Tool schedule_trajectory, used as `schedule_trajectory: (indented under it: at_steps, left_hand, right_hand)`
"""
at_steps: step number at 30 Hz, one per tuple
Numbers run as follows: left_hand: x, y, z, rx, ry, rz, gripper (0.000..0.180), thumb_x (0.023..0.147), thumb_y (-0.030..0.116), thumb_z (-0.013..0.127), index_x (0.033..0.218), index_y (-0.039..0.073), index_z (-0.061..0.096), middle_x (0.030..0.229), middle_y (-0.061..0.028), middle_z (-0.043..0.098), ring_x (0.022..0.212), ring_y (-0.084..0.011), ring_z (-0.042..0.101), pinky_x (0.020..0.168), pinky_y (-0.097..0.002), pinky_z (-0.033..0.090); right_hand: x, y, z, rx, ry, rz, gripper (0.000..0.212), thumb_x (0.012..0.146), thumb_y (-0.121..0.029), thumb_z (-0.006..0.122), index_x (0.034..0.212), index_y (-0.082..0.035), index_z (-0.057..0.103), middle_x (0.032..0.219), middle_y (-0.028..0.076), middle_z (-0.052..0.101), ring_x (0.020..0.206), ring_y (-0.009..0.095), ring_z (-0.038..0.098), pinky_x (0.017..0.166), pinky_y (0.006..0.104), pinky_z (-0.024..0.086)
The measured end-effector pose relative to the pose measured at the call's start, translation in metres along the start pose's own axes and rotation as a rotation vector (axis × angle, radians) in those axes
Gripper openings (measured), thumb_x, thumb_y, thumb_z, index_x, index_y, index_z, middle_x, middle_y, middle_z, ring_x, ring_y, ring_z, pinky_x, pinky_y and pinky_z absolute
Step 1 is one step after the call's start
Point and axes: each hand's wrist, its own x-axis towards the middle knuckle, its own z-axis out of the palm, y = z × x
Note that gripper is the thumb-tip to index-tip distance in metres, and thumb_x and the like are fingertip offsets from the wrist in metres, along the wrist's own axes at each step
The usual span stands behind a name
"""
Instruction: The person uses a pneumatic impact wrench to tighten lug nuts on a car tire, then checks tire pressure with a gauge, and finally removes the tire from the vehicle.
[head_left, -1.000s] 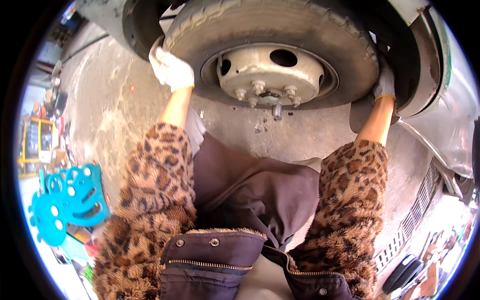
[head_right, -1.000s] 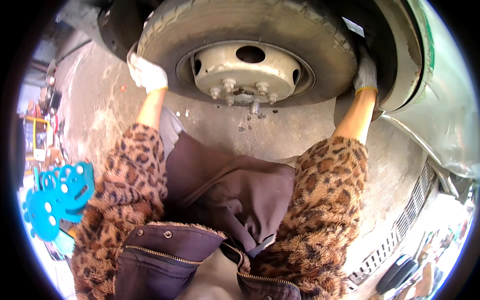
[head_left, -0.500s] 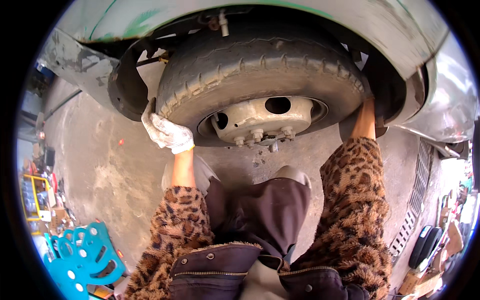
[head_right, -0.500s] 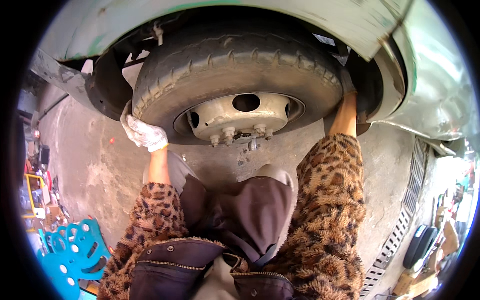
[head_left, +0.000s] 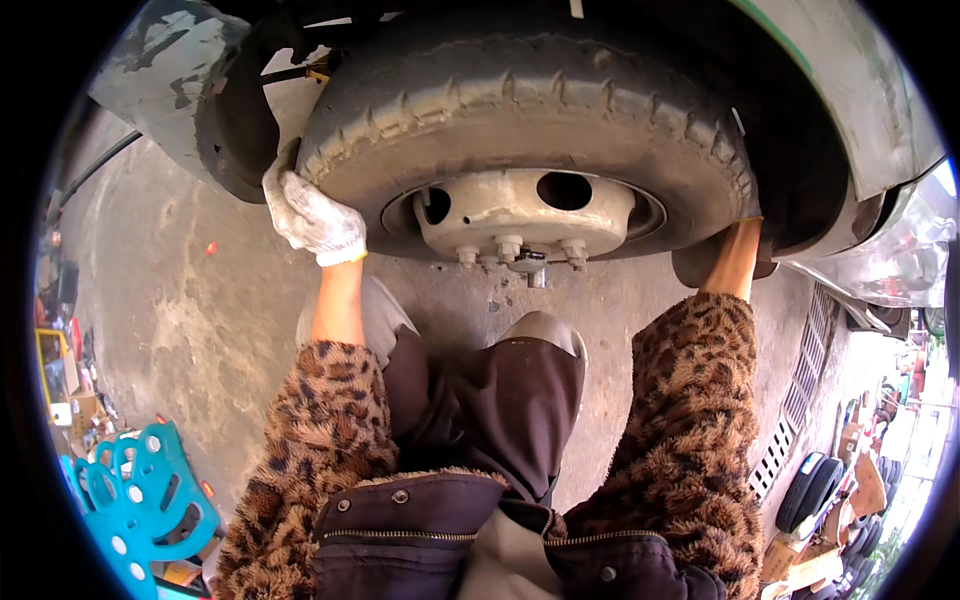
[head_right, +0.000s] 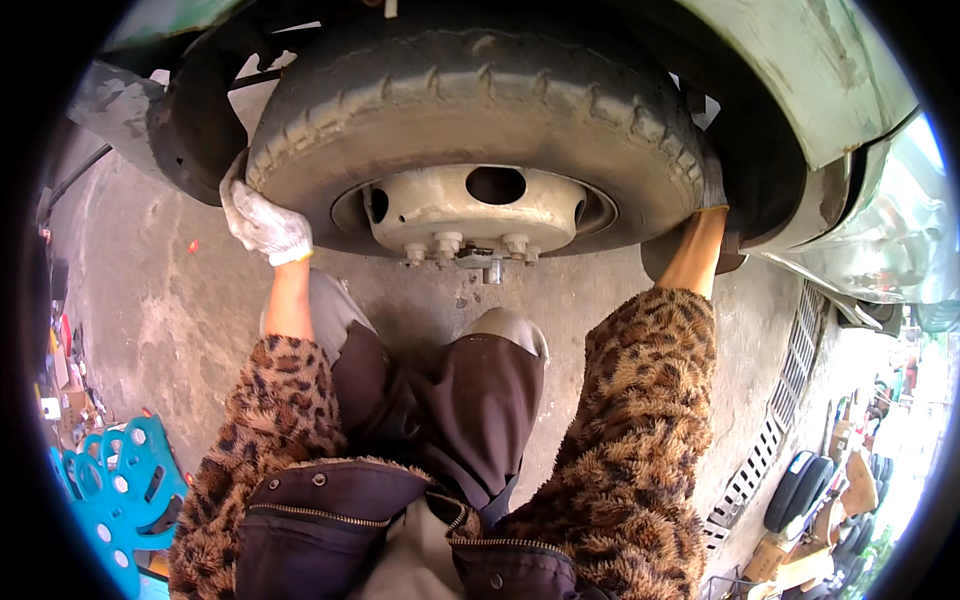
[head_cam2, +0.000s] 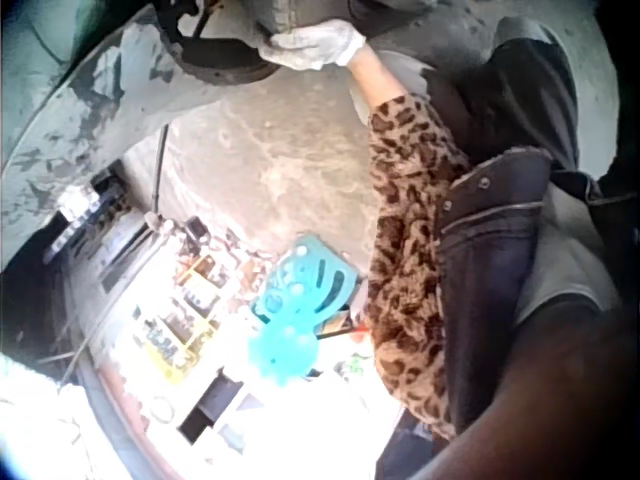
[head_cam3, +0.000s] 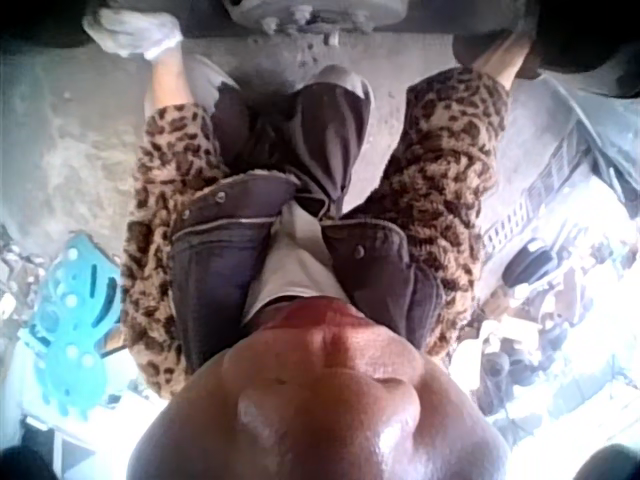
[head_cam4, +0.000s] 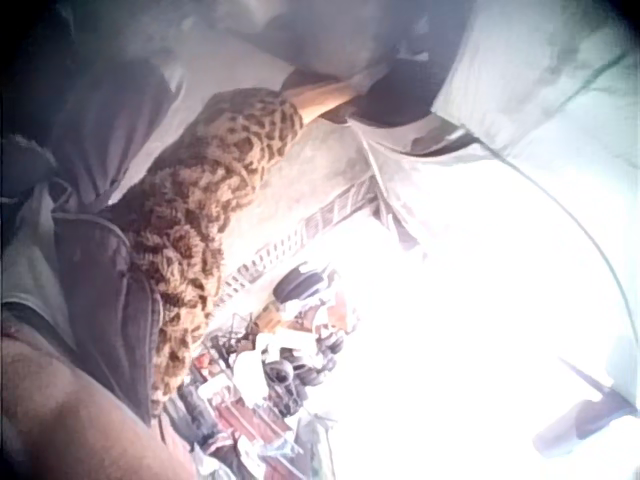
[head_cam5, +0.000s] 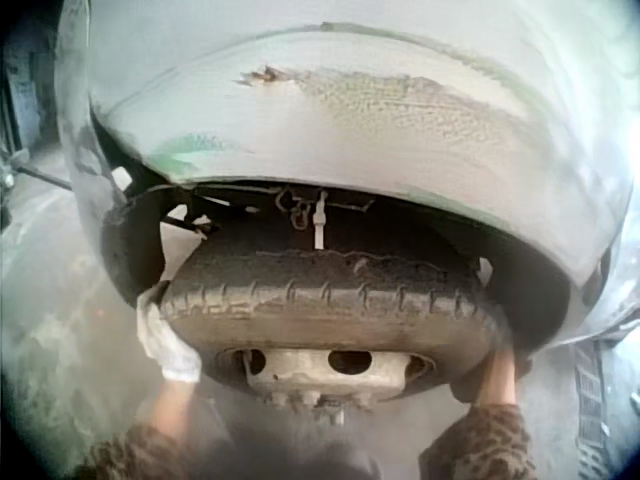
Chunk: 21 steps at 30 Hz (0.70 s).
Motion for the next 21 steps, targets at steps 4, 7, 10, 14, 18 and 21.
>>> schedule_trajectory:
  at_steps: [4, 7, 10, 14, 18, 21]
  left_hand:
    - [-0.001, -0.007, 0.004, -0.007, -0.014, -0.060, 0.045, 0.101, 0.028, 0.038, 0.109, -0.006, 0.067, 0.106, -0.0194, 0.070, 0.099, -0.0308, 0.066, 0.094, -0.0390, 0.049]
    - [-0.002, -0.014, 0.013, 0.016, -0.007, -0.064, 0.046, 0.100, 0.029, 0.038, 0.110, -0.005, 0.067, 0.104, -0.0221, 0.070, 0.096, -0.0345, 0.066, 0.092, -0.0405, 0.049]
    - [0.002, -0.017, 0.019, 0.117, -0.028, -0.034, 0.047, 0.099, 0.031, 0.039, 0.109, -0.004, 0.068, 0.101, -0.0235, 0.070, 0.094, -0.0375, 0.065, 0.091, -0.0418, 0.048]
    - [0.003, -0.026, 0.024, 0.129, -0.051, -0.018, 0.048, 0.099, 0.034, 0.039, 0.107, -0.003, 0.069, 0.102, -0.0205, 0.071, 0.094, -0.0342, 0.065, 0.091, -0.0408, 0.047]
    - [0.006, -0.037, 0.036, 0.196, -0.095, 0.114, 0.045, 0.098, 0.031, 0.041, 0.109, -0.002, 0.068, 0.101, -0.0219, 0.071, 0.095, -0.0355, 0.066, 0.090, -0.0410, 0.049]
    - [0.010, -0.048, 0.039, 0.244, -0.105, 0.165, 0.045, 0.099, 0.031, 0.041, 0.110, -0.003, 0.068, 0.100, -0.0222, 0.071, 0.094, -0.0352, 0.067, 0.089, -0.0406, 0.049]
  right_hand:
    - [-0.008, -0.002, -0.007, 0.021, 0.022, 0.015, 0.053, 0.101, -0.032, 0.052, 0.138, 0.005, 0.052, 0.134, 0.013, 0.060, 0.121, 0.024, 0.057, 0.105, 0.0337, 0.043]
    - [-0.012, -0.005, -0.016, 0.013, 0.038, 0.025, 0.053, 0.101, -0.032, 0.052, 0.138, 0.005, 0.052, 0.134, 0.013, 0.060, 0.121, 0.024, 0.057, 0.105, 0.0337, 0.043]
    - [-0.015, 0.001, -0.020, 0.032, 0.048, 0.042, 0.053, 0.101, -0.033, 0.052, 0.139, 0.005, 0.052, 0.134, 0.013, 0.060, 0.121, 0.024, 0.057, 0.105, 0.0337, 0.043]
    - [-0.023, 0.011, -0.026, 0.059, 0.057, 0.077, 0.053, 0.101, -0.033, 0.052, 0.139, 0.004, 0.051, 0.134, 0.013, 0.060, 0.121, 0.024, 0.056, 0.105, 0.0337, 0.043]
    - [-0.028, 0.003, -0.035, 0.073, 0.078, 0.080, 0.053, 0.101, -0.033, 0.052, 0.139, 0.004, 0.051, 0.134, 0.013, 0.060, 0.122, 0.024, 0.056, 0.105, 0.0336, 0.043]
    - [-0.031, 0.011, -0.037, 0.099, 0.076, 0.102, 0.053, 0.101, -0.033, 0.052, 0.139, 0.004, 0.051, 0.135, 0.013, 0.060, 0.122, 0.024, 0.056, 0.106, 0.0336, 0.043]
